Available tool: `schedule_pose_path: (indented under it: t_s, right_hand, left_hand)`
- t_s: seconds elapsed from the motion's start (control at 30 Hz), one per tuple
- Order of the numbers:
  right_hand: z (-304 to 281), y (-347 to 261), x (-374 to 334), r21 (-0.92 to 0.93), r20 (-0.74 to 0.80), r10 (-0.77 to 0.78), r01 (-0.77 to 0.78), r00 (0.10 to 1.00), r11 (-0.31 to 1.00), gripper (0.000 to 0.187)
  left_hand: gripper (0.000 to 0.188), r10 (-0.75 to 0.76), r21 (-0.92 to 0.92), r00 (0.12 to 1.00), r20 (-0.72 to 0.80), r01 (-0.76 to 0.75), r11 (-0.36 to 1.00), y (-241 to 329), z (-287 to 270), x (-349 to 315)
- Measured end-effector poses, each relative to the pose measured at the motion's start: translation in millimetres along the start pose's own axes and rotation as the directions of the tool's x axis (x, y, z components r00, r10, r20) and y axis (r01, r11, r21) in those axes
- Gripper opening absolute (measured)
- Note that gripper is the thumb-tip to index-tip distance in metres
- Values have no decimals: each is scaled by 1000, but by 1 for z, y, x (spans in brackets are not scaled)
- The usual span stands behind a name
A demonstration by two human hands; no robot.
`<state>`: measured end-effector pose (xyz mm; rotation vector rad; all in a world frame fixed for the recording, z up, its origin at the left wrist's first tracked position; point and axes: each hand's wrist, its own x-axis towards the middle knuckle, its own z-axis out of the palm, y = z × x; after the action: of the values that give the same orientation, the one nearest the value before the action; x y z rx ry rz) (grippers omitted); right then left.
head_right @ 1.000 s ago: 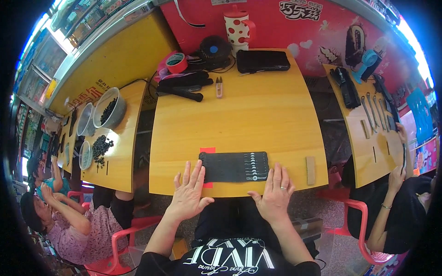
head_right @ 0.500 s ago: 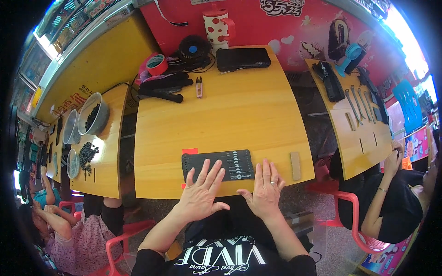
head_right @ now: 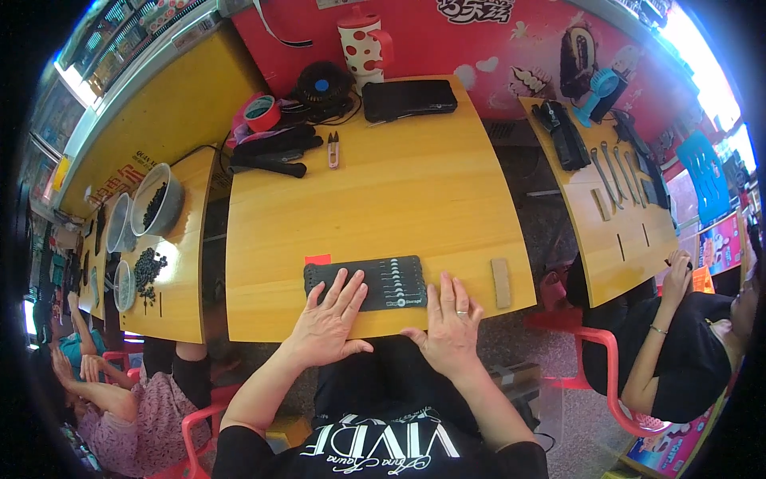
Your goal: Assembling small metal clips onto black straps at a workshop table.
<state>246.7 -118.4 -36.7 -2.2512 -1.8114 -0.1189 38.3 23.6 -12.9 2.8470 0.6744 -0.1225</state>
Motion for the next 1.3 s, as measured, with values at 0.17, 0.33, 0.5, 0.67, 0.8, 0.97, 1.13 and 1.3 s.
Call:
schedule_pose_path:
  t_s: [0.17,0.33,0.5,0.67,0.8,0.97,1.13,1.3]
  right_hand:
    - [1,10,15,194,-126,68,-43,990,980,76]
    - [15,9,33,909,-129,438,-70,890,410,41]
    - [20,12,36,898,-130,424,-74,896,433,30]
    - [12,18,40,852,-117,367,-96,923,514,18]
    - [9,20,45,663,-182,224,-48,957,747,21]
    - [10,14,37,637,-217,169,8,961,771,23]
    - [4,3,33,499,-242,137,2,961,866,28]
    - [3,6,33,526,-209,139,-8,968,851,31]
  left_hand:
    - [101,-13,-15,1000,19,14,1000,19,-14,7]
    - [100,117,-78,988,-97,-124,989,46,-5,48]
    - [97,156,-37,983,-101,-160,986,30,7,51]
    - [96,179,-49,980,-89,-184,982,25,7,49]
    - [95,187,-35,980,-71,-190,981,23,6,46]
    - [94,127,-13,990,-62,-128,992,29,0,36]
    - [98,52,-80,994,-101,-60,995,25,6,23]
    - [84,-240,-85,951,-197,227,970,-3,9,-24]
